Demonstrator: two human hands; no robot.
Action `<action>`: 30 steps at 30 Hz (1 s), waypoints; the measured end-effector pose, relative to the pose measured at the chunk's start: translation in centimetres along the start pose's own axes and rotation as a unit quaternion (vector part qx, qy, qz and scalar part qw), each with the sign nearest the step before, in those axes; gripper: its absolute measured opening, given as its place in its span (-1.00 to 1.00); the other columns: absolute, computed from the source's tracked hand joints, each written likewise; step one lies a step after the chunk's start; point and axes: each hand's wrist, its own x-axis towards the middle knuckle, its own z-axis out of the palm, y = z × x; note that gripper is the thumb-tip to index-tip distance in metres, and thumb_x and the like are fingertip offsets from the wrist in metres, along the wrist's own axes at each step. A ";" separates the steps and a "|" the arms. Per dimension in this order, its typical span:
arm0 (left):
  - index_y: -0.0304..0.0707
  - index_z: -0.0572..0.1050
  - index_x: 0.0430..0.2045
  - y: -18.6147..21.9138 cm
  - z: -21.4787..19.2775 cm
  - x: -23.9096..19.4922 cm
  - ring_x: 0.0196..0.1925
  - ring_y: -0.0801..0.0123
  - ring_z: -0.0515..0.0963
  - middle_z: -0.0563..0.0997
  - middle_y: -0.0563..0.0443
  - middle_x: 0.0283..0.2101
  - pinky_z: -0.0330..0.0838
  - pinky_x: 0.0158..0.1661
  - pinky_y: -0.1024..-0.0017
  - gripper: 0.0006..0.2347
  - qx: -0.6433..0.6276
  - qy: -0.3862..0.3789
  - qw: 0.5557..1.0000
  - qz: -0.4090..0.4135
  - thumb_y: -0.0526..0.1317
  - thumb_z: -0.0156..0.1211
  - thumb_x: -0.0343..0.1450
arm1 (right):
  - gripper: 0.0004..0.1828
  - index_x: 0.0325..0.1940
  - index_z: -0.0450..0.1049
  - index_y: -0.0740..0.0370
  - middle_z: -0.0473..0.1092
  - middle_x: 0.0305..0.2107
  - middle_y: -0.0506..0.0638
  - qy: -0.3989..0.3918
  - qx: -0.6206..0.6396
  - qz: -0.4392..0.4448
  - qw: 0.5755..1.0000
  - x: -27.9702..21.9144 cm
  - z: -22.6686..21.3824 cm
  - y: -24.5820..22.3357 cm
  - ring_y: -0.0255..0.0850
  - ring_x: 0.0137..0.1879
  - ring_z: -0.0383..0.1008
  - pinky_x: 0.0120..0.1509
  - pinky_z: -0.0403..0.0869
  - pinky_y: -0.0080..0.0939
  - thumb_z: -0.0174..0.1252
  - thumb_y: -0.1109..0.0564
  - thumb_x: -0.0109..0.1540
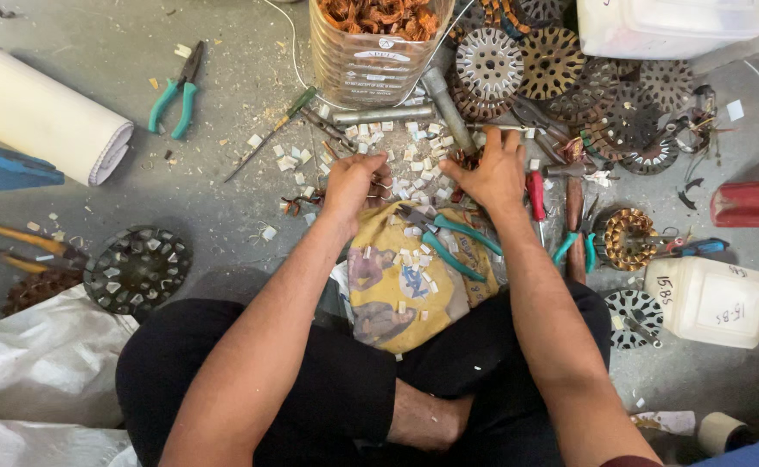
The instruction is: The person repairs a fan motor by using pliers and a screwdriver to remove copper windings and scrap from a metal stator core before sorting the copper into a container.
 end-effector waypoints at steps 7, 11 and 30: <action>-0.28 0.53 -0.40 -0.5 -0.1 0.6 -0.52 0.42 0.53 0.57 0.02 -0.48 0.40 -0.50 0.43 -0.88 -0.003 -0.004 1.000 -0.003 -0.20 0.24 0.38 | -0.28 0.01 0.49 0.17 0.27 0.01 0.18 -0.065 0.079 0.047 0.994 0.9 -0.1 1.4 0.12 -0.05 0.50 0.14 0.50 0.07 0.55 -0.20 -0.08; -0.29 0.53 -0.38 -0.7 0.0 0.5 -0.51 0.42 0.53 0.59 0.01 -0.47 0.43 -0.48 0.43 -0.87 0.009 -0.003 1.000 -0.016 -0.21 0.24 0.38 | -0.39 -0.09 0.51 0.18 0.33 -0.09 0.20 -0.033 0.059 0.021 0.998 1.3 1.0 1.6 0.20 -0.02 0.48 0.12 0.47 0.14 0.57 -0.09 -0.09; -0.33 0.50 -0.44 -0.2 0.3 -0.1 -0.58 0.43 0.49 0.56 0.00 -0.51 0.38 -0.54 0.47 -0.88 0.017 -0.008 1.000 -0.019 -0.24 0.23 0.39 | -0.42 0.19 0.50 -0.21 0.42 -0.14 0.10 -0.120 0.012 -0.012 0.993 -1.2 -3.3 -2.7 0.12 0.01 0.51 0.09 0.44 0.19 0.40 0.11 0.10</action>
